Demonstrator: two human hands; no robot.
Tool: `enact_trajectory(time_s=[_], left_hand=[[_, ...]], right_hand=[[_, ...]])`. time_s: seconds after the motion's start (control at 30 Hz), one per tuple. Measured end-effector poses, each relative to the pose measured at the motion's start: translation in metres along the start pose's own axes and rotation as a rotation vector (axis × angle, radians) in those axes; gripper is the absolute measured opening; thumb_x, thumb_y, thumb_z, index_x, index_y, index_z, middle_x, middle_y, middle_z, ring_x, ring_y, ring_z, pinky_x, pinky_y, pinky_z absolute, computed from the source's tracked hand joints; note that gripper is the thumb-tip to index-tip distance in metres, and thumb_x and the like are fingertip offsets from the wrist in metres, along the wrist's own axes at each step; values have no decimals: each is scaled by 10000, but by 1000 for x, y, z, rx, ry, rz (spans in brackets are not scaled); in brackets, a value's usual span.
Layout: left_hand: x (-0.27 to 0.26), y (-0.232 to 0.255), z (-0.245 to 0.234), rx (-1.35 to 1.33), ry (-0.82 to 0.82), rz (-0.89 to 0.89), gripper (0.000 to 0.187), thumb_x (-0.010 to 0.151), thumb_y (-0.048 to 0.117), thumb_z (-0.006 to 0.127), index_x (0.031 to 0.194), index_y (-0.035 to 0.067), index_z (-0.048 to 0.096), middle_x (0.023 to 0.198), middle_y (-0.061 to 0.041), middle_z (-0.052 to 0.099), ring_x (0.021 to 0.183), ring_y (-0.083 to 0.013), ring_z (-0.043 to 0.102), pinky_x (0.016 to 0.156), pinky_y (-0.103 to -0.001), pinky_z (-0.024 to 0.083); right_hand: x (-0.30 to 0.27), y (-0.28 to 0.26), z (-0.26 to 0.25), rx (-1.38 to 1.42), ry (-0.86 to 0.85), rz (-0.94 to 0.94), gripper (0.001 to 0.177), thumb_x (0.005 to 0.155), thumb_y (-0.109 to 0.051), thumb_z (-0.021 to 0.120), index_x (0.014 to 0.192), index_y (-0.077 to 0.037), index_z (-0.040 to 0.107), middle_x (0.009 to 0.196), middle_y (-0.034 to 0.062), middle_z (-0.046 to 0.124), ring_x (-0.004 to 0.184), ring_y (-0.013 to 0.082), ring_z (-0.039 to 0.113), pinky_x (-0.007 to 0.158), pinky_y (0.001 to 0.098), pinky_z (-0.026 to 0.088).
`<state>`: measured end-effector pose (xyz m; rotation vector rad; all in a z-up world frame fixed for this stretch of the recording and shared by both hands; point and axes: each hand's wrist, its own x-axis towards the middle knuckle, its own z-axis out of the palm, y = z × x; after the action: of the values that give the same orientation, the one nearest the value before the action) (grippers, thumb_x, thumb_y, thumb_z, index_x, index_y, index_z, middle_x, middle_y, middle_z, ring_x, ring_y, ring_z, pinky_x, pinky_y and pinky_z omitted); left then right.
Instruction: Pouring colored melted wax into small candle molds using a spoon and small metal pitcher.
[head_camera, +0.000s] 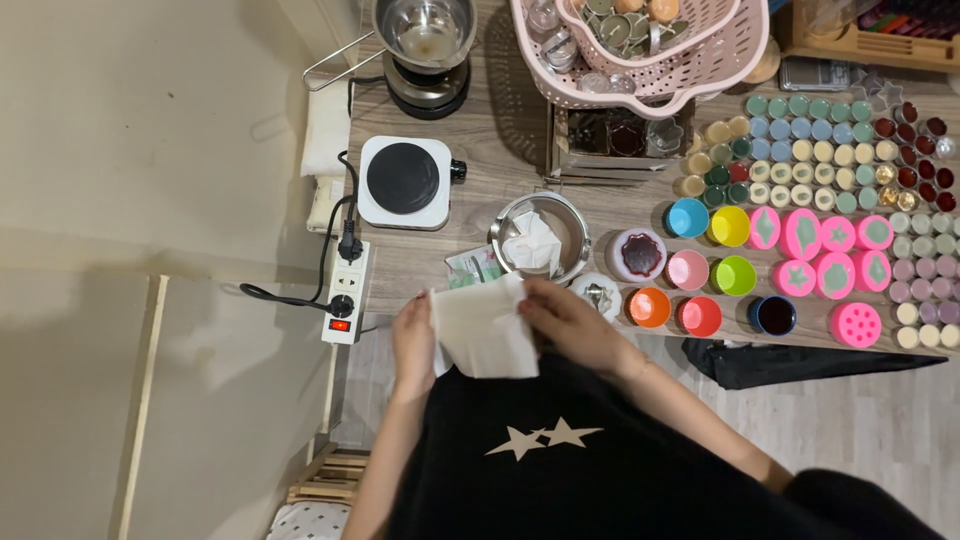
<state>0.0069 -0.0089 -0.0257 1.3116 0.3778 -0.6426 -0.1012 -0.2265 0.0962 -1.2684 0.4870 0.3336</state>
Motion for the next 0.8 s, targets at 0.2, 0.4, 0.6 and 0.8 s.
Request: enact_trajectory(time_s=[0.2,0.4,0.6,0.8], left_hand=[[-3,38,31,305,21,157,345,1067,233,477,1006,-23,700,865,-68,727,773,-124,611,746,-285,499],[31,4,-1,202,95,152,304,1041,204,509,928,-19,682,817,-52,704,724,-120,610,673,-292,498],[12,29,-12,29,52,-18,437,1056,350,531,886,-20,689,770,-60,689,646,-122,614,584,-295,487],[17,10,-33,64,118,2,444,1053,376,596,920,-38,687,785,-73,688,646,-111,611,581,-277,484]], right_hand=[[-14,-4,-37,-117,194,-26,185,1085,-194,549,1138,-30,617,837,32,610,721,94,565,658,265,491],[-32,-33,-28,152,251,13,227,1032,-187,481,1201,-81,589,997,-16,665,898,48,632,805,280,515],[-15,-14,-18,-1,310,-176,189,1016,-107,538,1193,-52,573,1024,24,693,860,66,637,752,265,529],[18,-8,15,-153,369,-273,175,1035,-89,569,1196,-22,578,917,71,684,778,118,610,668,280,504]])
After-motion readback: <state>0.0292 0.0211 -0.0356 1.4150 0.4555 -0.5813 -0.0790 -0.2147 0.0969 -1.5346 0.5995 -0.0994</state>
